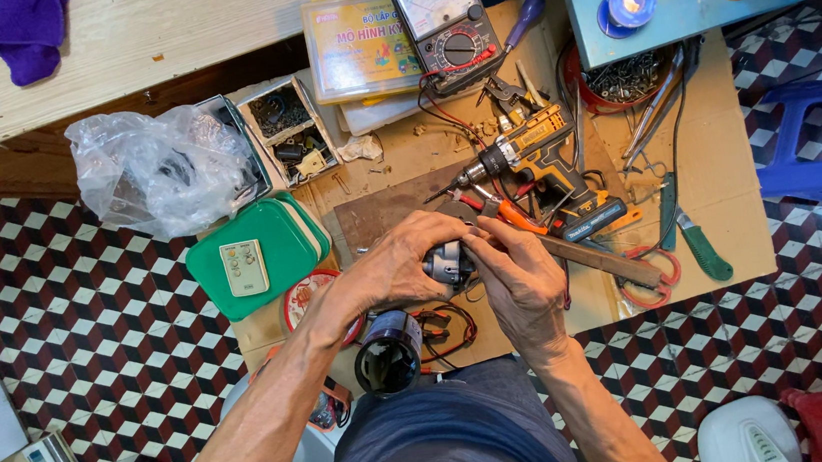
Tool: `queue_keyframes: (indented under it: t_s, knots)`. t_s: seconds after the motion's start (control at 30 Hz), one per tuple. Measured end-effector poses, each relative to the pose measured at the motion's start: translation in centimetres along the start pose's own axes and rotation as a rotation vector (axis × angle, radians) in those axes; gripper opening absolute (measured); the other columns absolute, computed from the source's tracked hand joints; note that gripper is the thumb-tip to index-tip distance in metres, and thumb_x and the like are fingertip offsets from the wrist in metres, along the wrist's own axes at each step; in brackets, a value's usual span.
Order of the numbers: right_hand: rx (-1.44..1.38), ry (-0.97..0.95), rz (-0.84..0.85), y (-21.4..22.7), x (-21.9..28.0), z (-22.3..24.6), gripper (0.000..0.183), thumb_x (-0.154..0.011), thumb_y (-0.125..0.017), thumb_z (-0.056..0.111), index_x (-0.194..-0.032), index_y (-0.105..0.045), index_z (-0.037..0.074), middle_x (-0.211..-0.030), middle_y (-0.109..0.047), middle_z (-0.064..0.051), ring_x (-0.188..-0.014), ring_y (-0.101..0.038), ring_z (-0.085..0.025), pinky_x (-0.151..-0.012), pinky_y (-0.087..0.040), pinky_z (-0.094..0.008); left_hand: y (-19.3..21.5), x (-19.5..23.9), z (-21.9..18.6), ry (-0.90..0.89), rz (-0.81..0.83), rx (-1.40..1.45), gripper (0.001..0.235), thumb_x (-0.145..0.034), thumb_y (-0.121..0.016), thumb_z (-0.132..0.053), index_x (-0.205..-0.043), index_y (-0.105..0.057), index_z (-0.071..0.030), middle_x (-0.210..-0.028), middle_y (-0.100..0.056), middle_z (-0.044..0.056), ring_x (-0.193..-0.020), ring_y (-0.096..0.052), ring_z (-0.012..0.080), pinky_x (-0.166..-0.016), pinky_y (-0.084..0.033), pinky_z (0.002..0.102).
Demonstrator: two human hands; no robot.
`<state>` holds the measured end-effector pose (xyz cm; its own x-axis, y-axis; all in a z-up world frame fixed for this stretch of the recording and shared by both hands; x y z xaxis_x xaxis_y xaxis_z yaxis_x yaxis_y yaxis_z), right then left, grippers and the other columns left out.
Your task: The person uses a hammer and pliers to adjust and remove parts of a small cylindrical electrical component on a cluttered workbench. They repeatedly tap the component with the hammer, then use pliers to pull out a metal piece, and continue manipulating the component with their hands.
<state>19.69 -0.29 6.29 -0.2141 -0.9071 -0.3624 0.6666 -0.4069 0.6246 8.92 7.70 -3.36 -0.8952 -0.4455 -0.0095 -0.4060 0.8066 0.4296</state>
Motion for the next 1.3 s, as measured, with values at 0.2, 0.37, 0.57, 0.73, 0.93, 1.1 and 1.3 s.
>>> queue_keyframes:
  t_s: [0.2,0.37,0.57,0.73,0.93,1.1,1.3]
  knots:
    - [0.088,0.037,-0.003,0.0,0.1,0.4,0.031,-0.087,-0.079,-0.001,-0.117,-0.072,0.003,-0.119,-0.071,-0.012,-0.105,-0.072,-0.027,-0.09,-0.058,-0.036,-0.3,-0.2,0.7,-0.013,0.003,0.029,0.073,-0.06,-0.086,-0.017,-0.129,-0.064,-0.008,-0.13,-0.066,0.011,-0.127,-0.058,0.0335,-0.112,-0.047,0.044]
    - [-0.018,-0.148,0.04,-0.5,0.6,-1.1,0.04,-0.089,-0.078,0.002,-0.128,-0.067,0.002,-0.118,-0.071,-0.013,-0.1,-0.073,-0.021,-0.085,-0.061,-0.032,-0.2,-0.5,0.4,-0.028,0.006,0.027,0.078,-0.06,-0.088,-0.019,-0.133,-0.063,-0.009,-0.134,-0.064,0.013,-0.129,-0.057,0.0343,-0.112,-0.046,0.045]
    - [-0.02,-0.126,-0.053,1.4,3.0,-2.9,0.038,-0.096,-0.073,0.005,-0.131,-0.061,0.001,-0.123,-0.068,-0.017,-0.11,-0.07,-0.026,-0.096,-0.059,-0.037,-0.2,-0.7,0.4,-0.019,0.042,0.042,0.084,-0.055,-0.09,-0.018,-0.135,-0.063,-0.013,-0.133,-0.066,0.011,-0.127,-0.059,0.0325,-0.111,-0.046,0.046]
    - [0.317,-0.306,0.06,2.3,5.8,-10.9,0.033,-0.095,-0.066,0.007,-0.127,-0.063,-0.001,-0.12,-0.066,-0.018,-0.111,-0.065,-0.032,-0.097,-0.052,-0.044,-0.6,-1.2,0.7,-0.079,0.031,0.044,0.089,-0.054,-0.095,-0.023,-0.137,-0.061,-0.012,-0.134,-0.065,0.011,-0.126,-0.06,0.0325,-0.111,-0.046,0.047]
    - [0.69,-0.065,0.43,-2.3,6.8,-16.2,0.038,-0.08,-0.07,0.008,-0.117,-0.066,0.001,-0.114,-0.062,-0.015,-0.11,-0.056,-0.034,-0.096,-0.044,-0.046,-1.4,-0.9,1.7,-0.079,0.027,0.007,0.09,-0.056,-0.095,-0.024,-0.137,-0.061,-0.011,-0.133,-0.065,0.012,-0.126,-0.059,0.0327,-0.112,-0.045,0.047]
    - [0.669,-0.099,0.516,-1.8,6.0,-17.0,0.023,-0.082,-0.07,0.012,-0.104,-0.067,0.005,-0.1,-0.059,-0.013,-0.101,-0.06,-0.035,-0.082,-0.048,-0.046,-1.4,-1.6,1.9,-0.134,0.025,-0.003,0.089,-0.056,-0.096,-0.026,-0.136,-0.06,-0.011,-0.134,-0.064,0.012,-0.126,-0.058,0.0327,-0.111,-0.044,0.046]
    - [0.4,-0.533,0.242,5.7,7.8,-12.4,0.029,-0.093,-0.071,0.021,-0.111,-0.068,-0.001,-0.092,-0.063,-0.018,-0.082,-0.065,-0.035,-0.07,-0.052,-0.047,-1.3,-1.5,3.1,-0.088,0.028,-0.036,0.083,-0.06,-0.094,-0.028,-0.135,-0.061,-0.014,-0.134,-0.062,0.011,-0.127,-0.055,0.0328,-0.112,-0.042,0.046]
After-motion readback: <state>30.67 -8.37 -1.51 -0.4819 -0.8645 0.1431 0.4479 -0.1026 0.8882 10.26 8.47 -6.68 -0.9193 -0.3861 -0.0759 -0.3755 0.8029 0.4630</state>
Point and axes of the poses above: each hand's wrist, its own x-axis away from the middle knuckle, its own y-axis out of the back of the hand, z = x × y, the point moved 8 cm from there along -x, towards the middle knuckle
